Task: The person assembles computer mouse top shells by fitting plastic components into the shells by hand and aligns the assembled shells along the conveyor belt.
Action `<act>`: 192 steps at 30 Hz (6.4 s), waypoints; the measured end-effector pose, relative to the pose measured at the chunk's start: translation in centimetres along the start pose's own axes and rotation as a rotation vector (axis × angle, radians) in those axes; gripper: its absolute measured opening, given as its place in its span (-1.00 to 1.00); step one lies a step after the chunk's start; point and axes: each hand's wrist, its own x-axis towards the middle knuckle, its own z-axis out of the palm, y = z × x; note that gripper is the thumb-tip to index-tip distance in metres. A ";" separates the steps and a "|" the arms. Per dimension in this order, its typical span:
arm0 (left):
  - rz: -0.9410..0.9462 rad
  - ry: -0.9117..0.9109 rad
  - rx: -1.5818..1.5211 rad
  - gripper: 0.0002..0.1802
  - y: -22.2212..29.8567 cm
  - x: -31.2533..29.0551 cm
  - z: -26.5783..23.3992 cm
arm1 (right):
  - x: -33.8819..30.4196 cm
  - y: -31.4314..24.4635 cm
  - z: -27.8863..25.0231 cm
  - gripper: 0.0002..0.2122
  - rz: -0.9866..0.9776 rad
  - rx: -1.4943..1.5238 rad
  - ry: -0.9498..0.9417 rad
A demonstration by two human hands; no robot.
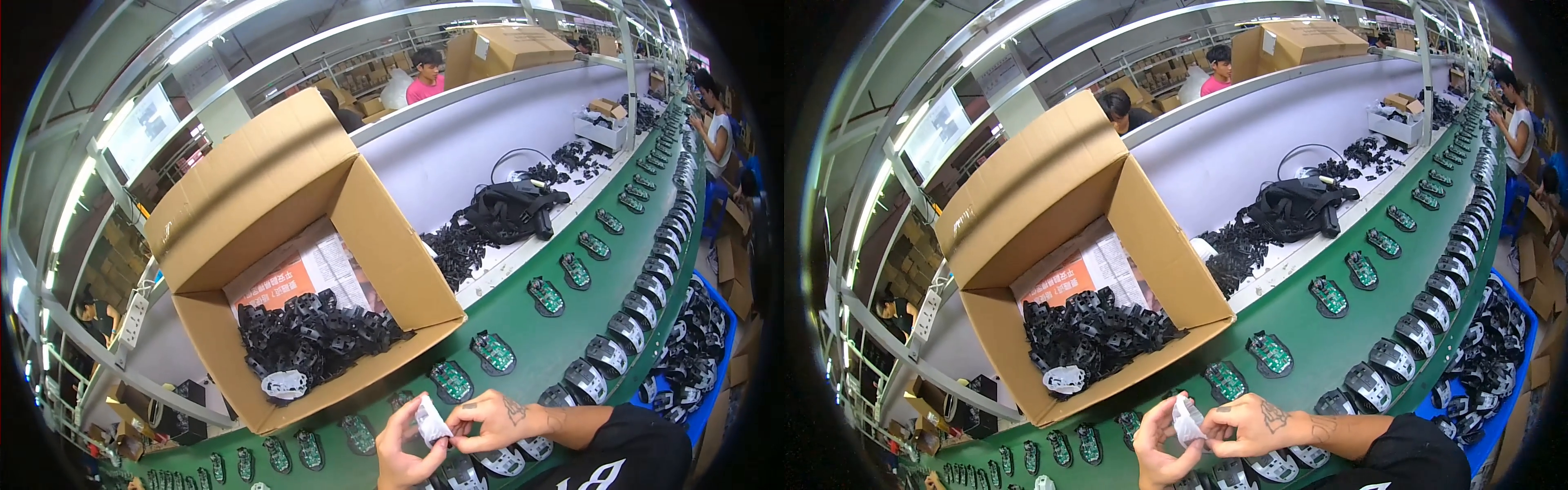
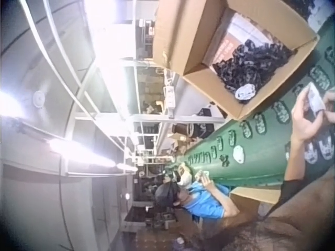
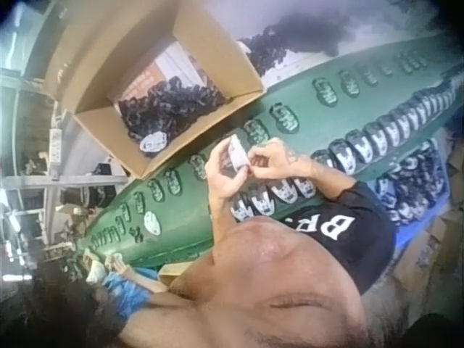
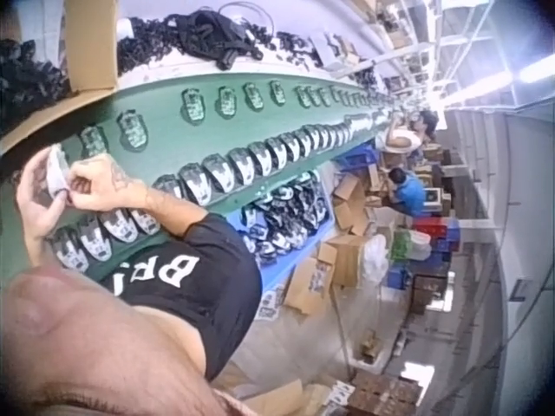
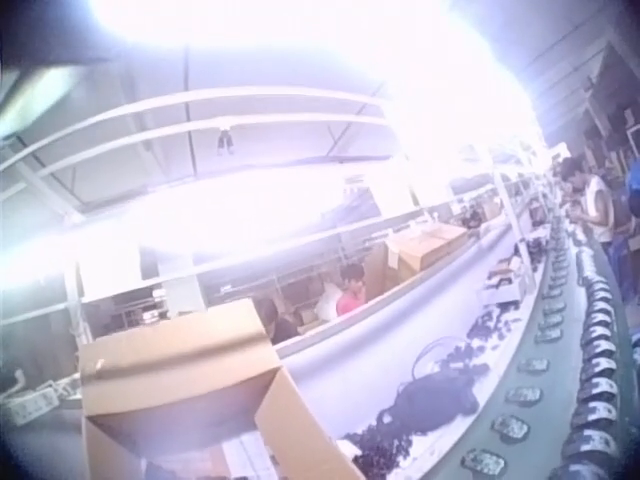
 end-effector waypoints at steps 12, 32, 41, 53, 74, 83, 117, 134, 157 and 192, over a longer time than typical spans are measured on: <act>-0.027 0.123 -0.367 -0.27 0.0 -0.4 0.8 | -0.9 -0.7 1.2 -0.82 -0.032 0.004 0.173; -0.071 0.079 -0.332 -0.27 -0.4 0.7 2.2 | -0.4 -0.1 1.4 -0.88 0.129 0.106 0.334; -0.084 0.132 -0.320 -0.28 0.3 0.3 2.0 | -0.5 -0.2 1.6 -0.85 0.200 0.195 0.257; -0.035 0.139 -0.417 -0.23 0.4 0.9 1.5 | -0.3 -0.4 1.4 -0.83 0.081 0.085 0.205; -0.340 -0.236 1.410 -0.50 -3.9 -17.9 -16.8 | 5.8 5.6 -6.5 -0.90 0.133 0.193 0.583; -0.106 0.094 0.745 -0.75 -5.3 -19.7 -14.6 | 10.3 23.6 -11.7 -0.49 0.485 -0.846 0.483; 0.225 0.409 0.973 -0.67 -0.5 -1.3 -16.3 | 2.6 9.4 -9.6 -0.83 0.322 0.007 0.592; -0.366 0.147 1.482 -0.53 -9.1 8.1 -25.5 | -10.1 0.2 2.3 -0.81 0.194 0.189 0.021; -0.418 0.453 -0.394 -0.40 -4.4 -13.7 3.2 | -6.9 0.4 6.3 -0.86 0.226 0.539 -0.115; -0.119 0.569 -0.913 -0.11 -1.7 -6.6 7.5 | -4.8 -0.1 6.7 -0.75 0.474 1.065 0.561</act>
